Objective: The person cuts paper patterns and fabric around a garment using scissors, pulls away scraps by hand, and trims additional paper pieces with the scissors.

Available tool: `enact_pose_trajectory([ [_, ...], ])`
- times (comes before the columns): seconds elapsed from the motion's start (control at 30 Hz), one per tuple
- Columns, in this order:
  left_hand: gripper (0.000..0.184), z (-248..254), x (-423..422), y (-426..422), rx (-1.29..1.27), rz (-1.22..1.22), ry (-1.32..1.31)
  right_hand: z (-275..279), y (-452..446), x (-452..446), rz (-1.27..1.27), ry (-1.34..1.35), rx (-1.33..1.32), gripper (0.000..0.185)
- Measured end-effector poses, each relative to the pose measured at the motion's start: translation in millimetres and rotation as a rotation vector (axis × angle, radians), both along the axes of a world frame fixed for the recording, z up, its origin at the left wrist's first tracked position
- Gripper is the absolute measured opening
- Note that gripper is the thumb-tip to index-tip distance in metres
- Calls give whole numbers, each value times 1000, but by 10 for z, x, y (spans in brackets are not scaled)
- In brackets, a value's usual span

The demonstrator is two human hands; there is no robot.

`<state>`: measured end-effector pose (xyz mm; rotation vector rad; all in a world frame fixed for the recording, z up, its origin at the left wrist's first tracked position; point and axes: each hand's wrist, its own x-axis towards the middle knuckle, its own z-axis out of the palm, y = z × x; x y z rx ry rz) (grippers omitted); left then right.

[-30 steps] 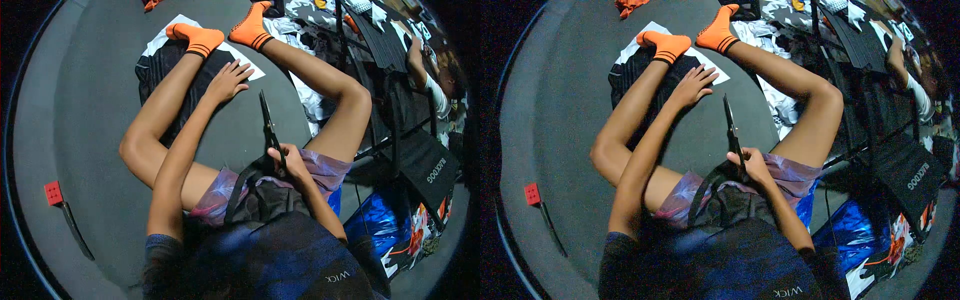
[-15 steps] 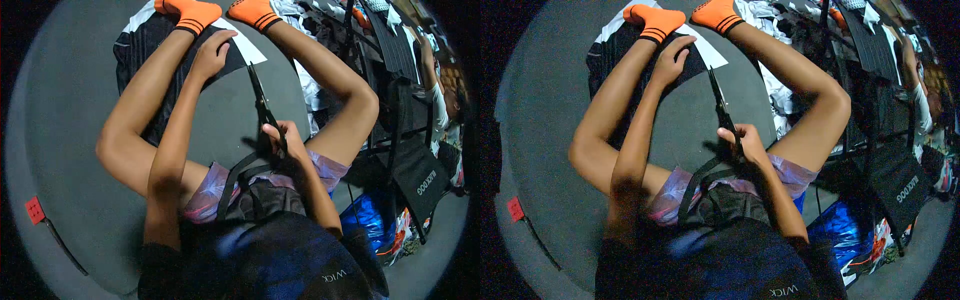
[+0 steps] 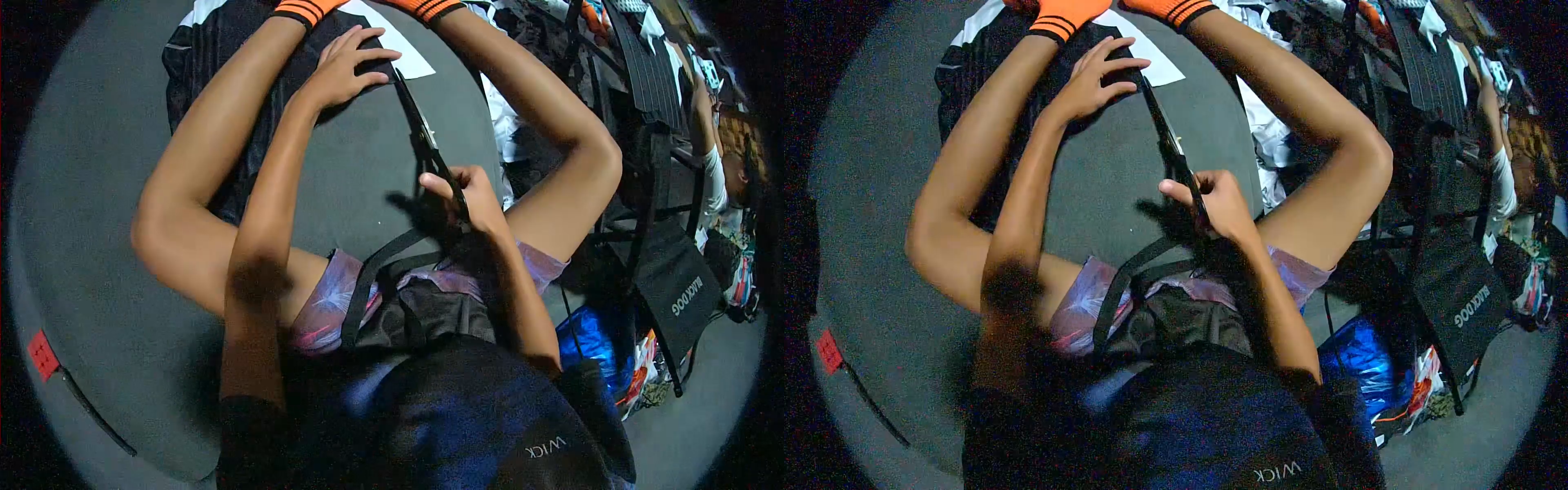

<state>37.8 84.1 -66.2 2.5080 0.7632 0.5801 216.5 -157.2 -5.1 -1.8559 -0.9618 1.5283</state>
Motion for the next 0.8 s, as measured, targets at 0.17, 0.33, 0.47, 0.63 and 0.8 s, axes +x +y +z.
enact_pose_trajectory([
  [0.17,45,10,-9,13,49,-18,51,0,10,-2,-9,-40,13,46],
  [0.33,45,15,14,32,31,-33,70,-30,31,30,0,-91,22,45],
  [0.47,46,-11,-11,18,47,-32,69,24,4,16,6,-44,45,45],
  [0.63,46,-1,-22,10,41,-36,79,-58,-69,124,126,-102,35,45],
  [0.8,46,11,-26,20,52,-34,95,-15,-128,144,94,7,4,48],
])
